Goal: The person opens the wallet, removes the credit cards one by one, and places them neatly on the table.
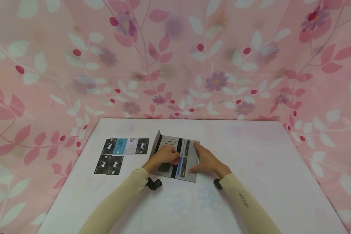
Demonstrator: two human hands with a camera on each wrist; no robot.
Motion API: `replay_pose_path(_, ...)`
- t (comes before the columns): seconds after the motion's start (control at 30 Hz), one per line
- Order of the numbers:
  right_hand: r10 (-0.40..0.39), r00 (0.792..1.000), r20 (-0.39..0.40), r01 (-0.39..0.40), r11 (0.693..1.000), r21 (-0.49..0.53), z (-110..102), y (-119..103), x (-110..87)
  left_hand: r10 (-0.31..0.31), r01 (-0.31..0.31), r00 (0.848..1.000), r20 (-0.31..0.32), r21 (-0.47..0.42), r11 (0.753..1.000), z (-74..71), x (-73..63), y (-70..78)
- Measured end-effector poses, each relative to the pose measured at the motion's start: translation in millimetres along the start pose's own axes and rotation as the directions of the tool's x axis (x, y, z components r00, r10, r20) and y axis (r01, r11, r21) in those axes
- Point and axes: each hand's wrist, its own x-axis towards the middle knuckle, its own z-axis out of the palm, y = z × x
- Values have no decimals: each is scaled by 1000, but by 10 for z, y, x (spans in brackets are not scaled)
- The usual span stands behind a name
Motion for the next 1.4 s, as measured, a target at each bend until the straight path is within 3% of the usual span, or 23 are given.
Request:
replay_pose_path(0.13,9,1000,3,-9,1000,-9,-3,-8,-11,-23,23,1000,9,-55,998,44,20,-31)
replay_pose_path(0.23,19,1000,5,-19,1000,-16,-6,-9,-13,-12,12,1000,0,-48,999,65,11,-29)
replay_pose_path(0.5,14,1000,4,-14,1000,-6,3,6,-5,52,-54,999,15,147,988,91,4,17)
replay_pose_path(0.57,13,1000,4,-13,1000,-4,8,14,0,45,-47,999,14,151,987,90,7,22)
replay_pose_path(0.93,-20,1000,1,20,1000,-9,1,31,-4,13,-13,1000,-16,-36,999,15,9,-108)
replay_pose_path(1.2,-12,1000,-6,12,1000,-19,9,-2,-4,-18,14,999,-48,-76,997,-216,-69,-237)
replay_pose_path(1.4,3,1000,-3,-3,1000,-11,4,-4,-7,-5,-1,999,-35,-153,988,-235,-84,-264)
